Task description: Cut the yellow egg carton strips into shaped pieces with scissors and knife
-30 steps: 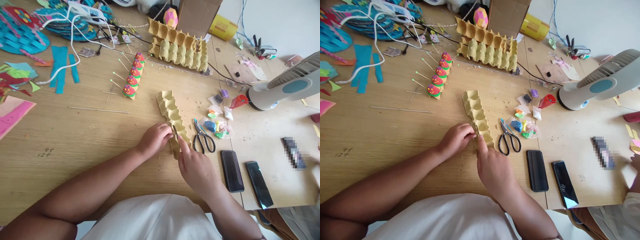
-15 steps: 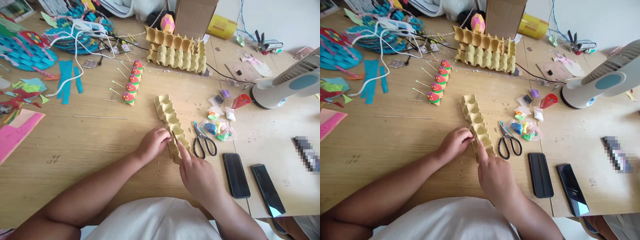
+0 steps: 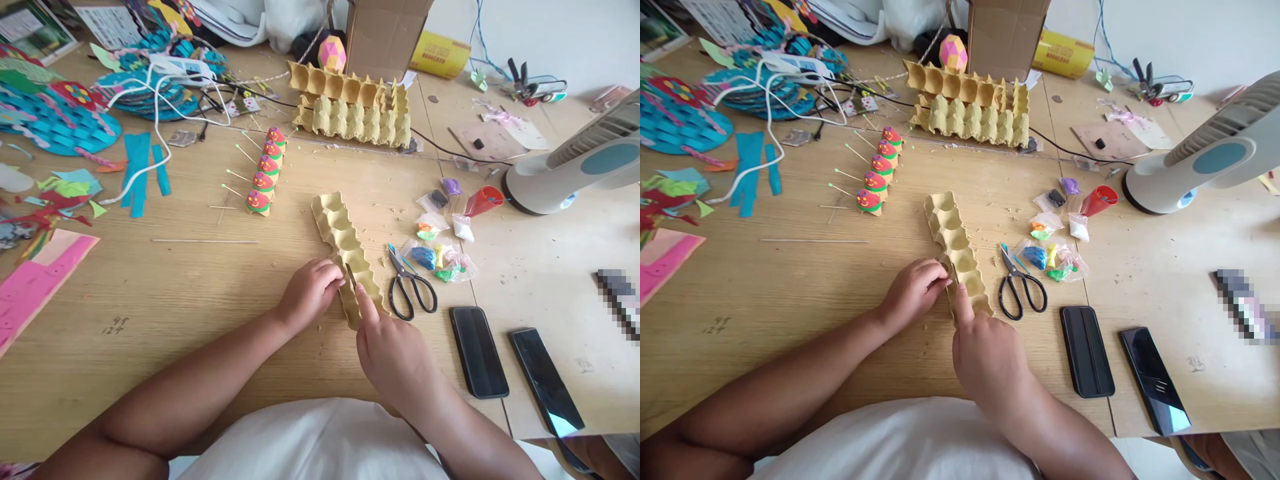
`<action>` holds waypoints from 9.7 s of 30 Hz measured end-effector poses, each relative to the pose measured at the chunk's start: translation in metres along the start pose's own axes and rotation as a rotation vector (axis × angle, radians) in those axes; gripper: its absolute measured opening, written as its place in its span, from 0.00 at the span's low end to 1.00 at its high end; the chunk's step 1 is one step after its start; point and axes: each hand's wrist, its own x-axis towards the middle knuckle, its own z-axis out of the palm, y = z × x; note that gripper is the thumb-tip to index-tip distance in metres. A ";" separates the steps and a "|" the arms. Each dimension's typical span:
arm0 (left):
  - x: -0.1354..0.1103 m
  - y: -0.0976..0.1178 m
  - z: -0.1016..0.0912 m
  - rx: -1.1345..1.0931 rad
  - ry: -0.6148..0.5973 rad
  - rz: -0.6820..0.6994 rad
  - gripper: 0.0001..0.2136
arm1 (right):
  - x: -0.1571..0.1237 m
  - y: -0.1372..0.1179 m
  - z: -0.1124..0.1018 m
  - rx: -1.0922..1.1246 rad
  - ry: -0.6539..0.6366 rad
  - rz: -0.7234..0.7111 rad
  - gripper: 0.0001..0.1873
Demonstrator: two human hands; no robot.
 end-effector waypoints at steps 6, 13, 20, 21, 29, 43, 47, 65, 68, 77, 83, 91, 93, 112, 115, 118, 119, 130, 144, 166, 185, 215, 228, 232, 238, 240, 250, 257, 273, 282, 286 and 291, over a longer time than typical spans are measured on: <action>-0.001 0.004 -0.001 0.015 -0.009 -0.001 0.09 | -0.002 -0.001 -0.002 -0.014 -0.013 -0.009 0.34; 0.000 0.004 -0.001 0.007 -0.003 0.000 0.09 | 0.003 -0.002 0.007 -0.007 0.092 -0.012 0.33; 0.000 -0.001 -0.001 0.015 0.007 -0.008 0.07 | 0.006 0.020 0.003 0.234 0.273 -0.029 0.28; 0.001 -0.001 -0.001 0.013 0.016 -0.019 0.07 | 0.005 0.022 0.002 0.264 0.301 -0.022 0.28; 0.004 -0.001 -0.003 0.001 0.017 -0.034 0.07 | 0.000 0.014 0.012 0.157 0.305 -0.084 0.31; 0.006 0.000 -0.004 -0.004 0.030 -0.037 0.07 | 0.002 0.012 0.017 0.082 0.335 -0.084 0.30; 0.006 0.000 -0.004 -0.014 0.021 -0.043 0.07 | 0.001 0.013 0.017 0.066 0.337 -0.069 0.30; 0.006 -0.003 -0.002 -0.021 0.048 -0.010 0.07 | 0.006 0.012 0.011 0.043 0.229 -0.056 0.30; 0.007 -0.004 -0.001 -0.012 0.043 -0.011 0.08 | 0.010 0.009 0.006 0.049 0.197 -0.045 0.30; 0.006 -0.005 0.003 0.016 0.012 -0.009 0.07 | 0.006 0.007 0.003 0.034 0.123 -0.001 0.30; 0.005 -0.006 0.004 0.017 0.015 0.009 0.07 | 0.011 0.004 -0.002 0.022 0.109 0.025 0.31; 0.006 -0.004 0.004 0.023 0.015 0.003 0.07 | 0.012 0.002 0.004 0.011 0.114 0.035 0.31; 0.006 -0.004 0.004 0.024 0.015 0.002 0.06 | 0.012 0.002 0.003 0.009 0.112 0.036 0.31; 0.006 -0.005 0.002 -0.014 0.017 -0.030 0.06 | 0.007 0.002 0.007 0.004 0.118 0.014 0.31; 0.005 -0.004 0.002 -0.015 0.018 -0.026 0.06 | 0.008 0.000 0.006 0.002 0.118 0.030 0.31; 0.006 -0.002 0.002 -0.002 0.012 -0.032 0.06 | 0.001 0.001 0.007 0.004 0.111 0.018 0.31; 0.006 -0.002 0.002 0.003 0.012 -0.035 0.06 | -0.001 0.002 0.007 0.008 0.110 0.007 0.31; 0.006 -0.003 0.002 0.002 0.011 -0.028 0.06 | 0.000 0.001 0.007 0.000 0.102 0.012 0.30; 0.006 -0.003 0.002 -0.008 0.018 -0.029 0.06 | 0.002 -0.001 0.008 -0.021 0.117 0.009 0.31; 0.004 -0.001 0.002 -0.009 -0.008 -0.016 0.06 | -0.002 0.007 0.007 0.075 0.113 0.016 0.30; 0.004 -0.008 -0.011 0.151 0.183 -0.146 0.14 | 0.021 0.044 0.001 0.457 0.324 0.131 0.29; 0.017 -0.003 -0.010 -1.348 0.222 -0.623 0.15 | 0.039 0.050 0.045 0.528 0.854 -0.192 0.31; 0.013 -0.003 -0.008 -1.363 0.186 -0.575 0.13 | 0.038 0.050 0.047 0.438 0.932 -0.284 0.38; 0.014 -0.002 -0.009 -1.392 0.185 -0.583 0.12 | 0.038 0.050 0.046 0.426 0.931 -0.291 0.37; 0.015 -0.001 -0.011 -1.449 0.175 -0.601 0.14 | 0.038 0.049 0.045 0.414 0.917 -0.306 0.36; 0.014 -0.001 -0.011 -1.457 0.170 -0.606 0.14 | 0.037 0.048 0.044 0.419 0.901 -0.303 0.37; 0.012 -0.005 -0.008 -1.343 0.159 -0.580 0.13 | 0.036 0.047 0.045 0.424 0.861 -0.283 0.35; 0.010 -0.013 -0.006 -0.769 0.370 -0.380 0.14 | 0.034 0.047 0.037 0.430 0.752 -0.223 0.29; 0.004 -0.005 -0.011 -0.057 0.132 -0.055 0.09 | 0.053 0.053 0.043 0.517 0.603 -0.050 0.28; 0.004 -0.009 -0.012 -0.003 0.118 -0.083 0.09 | 0.052 0.057 0.037 0.625 0.616 0.030 0.26; 0.004 -0.008 -0.013 0.018 0.114 -0.071 0.10 | 0.047 0.061 0.035 0.723 0.636 0.027 0.27; 0.004 -0.009 -0.013 0.020 0.108 -0.071 0.09 | 0.043 0.061 0.031 0.798 0.684 -0.024 0.28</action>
